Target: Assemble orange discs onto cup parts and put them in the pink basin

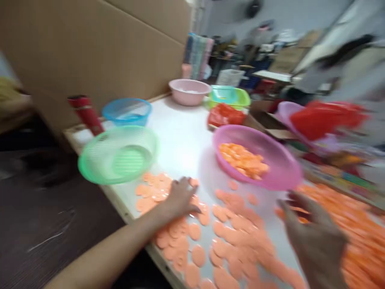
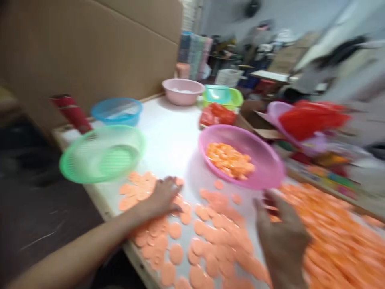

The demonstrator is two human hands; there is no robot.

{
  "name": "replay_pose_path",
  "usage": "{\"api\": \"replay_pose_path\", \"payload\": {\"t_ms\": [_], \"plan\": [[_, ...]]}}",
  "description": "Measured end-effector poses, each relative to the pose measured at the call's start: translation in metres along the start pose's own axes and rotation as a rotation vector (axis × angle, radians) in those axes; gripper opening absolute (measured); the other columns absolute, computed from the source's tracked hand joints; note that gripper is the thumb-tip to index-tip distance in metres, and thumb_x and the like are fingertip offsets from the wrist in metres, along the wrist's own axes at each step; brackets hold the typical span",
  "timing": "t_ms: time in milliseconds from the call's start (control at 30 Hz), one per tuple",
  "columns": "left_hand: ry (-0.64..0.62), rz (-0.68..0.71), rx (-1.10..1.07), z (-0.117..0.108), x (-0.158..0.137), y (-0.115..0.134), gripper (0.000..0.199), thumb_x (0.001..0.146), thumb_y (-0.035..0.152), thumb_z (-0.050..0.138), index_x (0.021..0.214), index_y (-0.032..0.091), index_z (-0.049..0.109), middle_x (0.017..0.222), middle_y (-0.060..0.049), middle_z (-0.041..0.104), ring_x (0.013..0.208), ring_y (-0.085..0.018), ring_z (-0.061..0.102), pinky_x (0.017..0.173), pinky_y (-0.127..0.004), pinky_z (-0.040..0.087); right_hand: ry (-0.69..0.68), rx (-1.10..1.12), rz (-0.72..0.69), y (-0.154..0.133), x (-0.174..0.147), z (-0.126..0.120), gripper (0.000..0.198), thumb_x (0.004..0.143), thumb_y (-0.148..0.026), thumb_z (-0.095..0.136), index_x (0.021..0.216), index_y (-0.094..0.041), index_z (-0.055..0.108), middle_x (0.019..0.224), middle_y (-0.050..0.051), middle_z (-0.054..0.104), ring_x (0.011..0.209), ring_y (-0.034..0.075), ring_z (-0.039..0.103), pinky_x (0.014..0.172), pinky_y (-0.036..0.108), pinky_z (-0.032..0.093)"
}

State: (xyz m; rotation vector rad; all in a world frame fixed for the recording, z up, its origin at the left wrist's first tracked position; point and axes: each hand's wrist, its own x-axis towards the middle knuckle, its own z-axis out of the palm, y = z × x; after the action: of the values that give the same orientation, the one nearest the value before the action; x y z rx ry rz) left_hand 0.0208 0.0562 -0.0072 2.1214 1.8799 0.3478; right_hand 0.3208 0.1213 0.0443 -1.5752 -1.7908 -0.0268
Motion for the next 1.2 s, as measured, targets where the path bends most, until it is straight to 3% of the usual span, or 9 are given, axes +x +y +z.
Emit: {"api": "replay_pose_path", "payload": {"t_ms": [67,167,267,333,500,667,800,1000,1200], "plan": [[0.031,0.029,-0.012,0.006,0.015,-0.012,0.068,0.078,0.051,0.07,0.136,0.023,0.049,0.145,-0.021,0.043,0.13,-0.04,0.04,0.099,-0.058,0.036,-0.059,-0.119,-0.016,0.039,-0.04,-0.032,0.048,0.088,-0.054,0.05,0.114,-0.018,0.067,0.107,0.014,0.07,0.094,0.03,0.066,0.08,0.042,0.051],[0.089,0.038,-0.077,0.008,0.014,-0.029,0.034,0.092,0.029,0.054,0.126,0.026,0.058,0.143,-0.015,0.047,0.129,-0.033,0.043,0.099,-0.052,0.039,-0.2,-0.25,0.043,0.087,-0.121,-0.062,0.048,0.088,-0.053,0.043,0.109,-0.019,0.069,0.111,0.014,0.07,0.105,0.035,0.063,0.089,0.051,0.047],[0.022,0.203,-0.134,0.005,-0.008,-0.034,0.03,0.091,0.02,0.052,0.118,0.029,0.063,0.137,-0.009,0.054,0.128,-0.027,0.045,0.1,-0.045,0.038,-0.314,-0.292,0.228,0.116,-0.184,-0.086,0.047,0.084,-0.055,0.045,0.105,-0.022,0.072,0.106,0.012,0.073,0.101,0.035,0.065,0.086,0.051,0.048],[-0.021,0.258,-0.112,0.005,-0.019,-0.029,0.033,0.09,0.023,0.057,0.121,0.032,0.061,0.138,-0.007,0.054,0.129,-0.028,0.044,0.1,-0.046,0.035,-0.343,-0.288,0.339,0.121,-0.201,-0.097,0.048,0.081,-0.057,0.049,0.106,-0.024,0.072,0.101,0.01,0.074,0.097,0.035,0.065,0.081,0.048,0.051],[-0.004,0.156,-0.067,0.008,-0.015,-0.011,0.051,0.079,0.03,0.072,0.127,0.029,0.056,0.139,-0.011,0.052,0.127,-0.033,0.043,0.095,-0.047,0.034,-0.299,-0.247,0.511,0.107,-0.183,-0.098,0.049,0.071,-0.061,0.057,0.097,-0.023,0.073,0.095,0.01,0.074,0.083,0.032,0.068,0.07,0.042,0.054],[-0.031,0.143,-0.152,0.007,-0.008,-0.008,0.015,0.083,0.019,0.059,0.096,0.024,0.067,0.107,-0.004,0.064,0.103,-0.024,0.055,0.085,-0.038,0.036,-0.331,-0.17,0.591,0.098,-0.162,-0.095,0.046,0.067,-0.062,0.062,0.092,-0.026,0.076,0.087,0.006,0.076,0.077,0.029,0.068,0.067,0.038,0.054],[-0.065,0.108,-0.226,0.009,-0.011,-0.012,0.011,0.081,0.017,0.059,0.086,0.023,0.066,0.099,-0.002,0.064,0.098,-0.022,0.056,0.082,-0.035,0.036,-0.395,-0.12,0.553,0.096,-0.155,-0.1,0.045,0.071,-0.059,0.059,0.09,-0.024,0.078,0.092,0.007,0.076,0.086,0.03,0.068,0.073,0.038,0.055],[-0.125,0.08,-0.339,0.006,-0.013,-0.013,0.026,0.076,0.02,0.066,0.102,0.023,0.066,0.101,-0.003,0.064,0.098,-0.022,0.056,0.082,-0.034,0.039,-0.397,-0.056,0.682,0.09,-0.146,-0.095,0.058,0.069,-0.059,0.064,0.108,-0.018,0.076,0.096,0.009,0.075,0.073,0.026,0.068,0.067,0.036,0.056],[-0.119,0.081,-0.36,0.004,-0.011,-0.015,0.025,0.075,0.019,0.066,0.099,0.024,0.069,0.099,-0.002,0.064,0.097,-0.022,0.057,0.083,-0.035,0.039,-0.295,0.002,0.75,0.076,-0.132,-0.084,0.044,0.055,-0.055,0.075,0.083,-0.021,0.081,0.088,0.008,0.076,0.069,0.026,0.069,0.061,0.034,0.056]]}}
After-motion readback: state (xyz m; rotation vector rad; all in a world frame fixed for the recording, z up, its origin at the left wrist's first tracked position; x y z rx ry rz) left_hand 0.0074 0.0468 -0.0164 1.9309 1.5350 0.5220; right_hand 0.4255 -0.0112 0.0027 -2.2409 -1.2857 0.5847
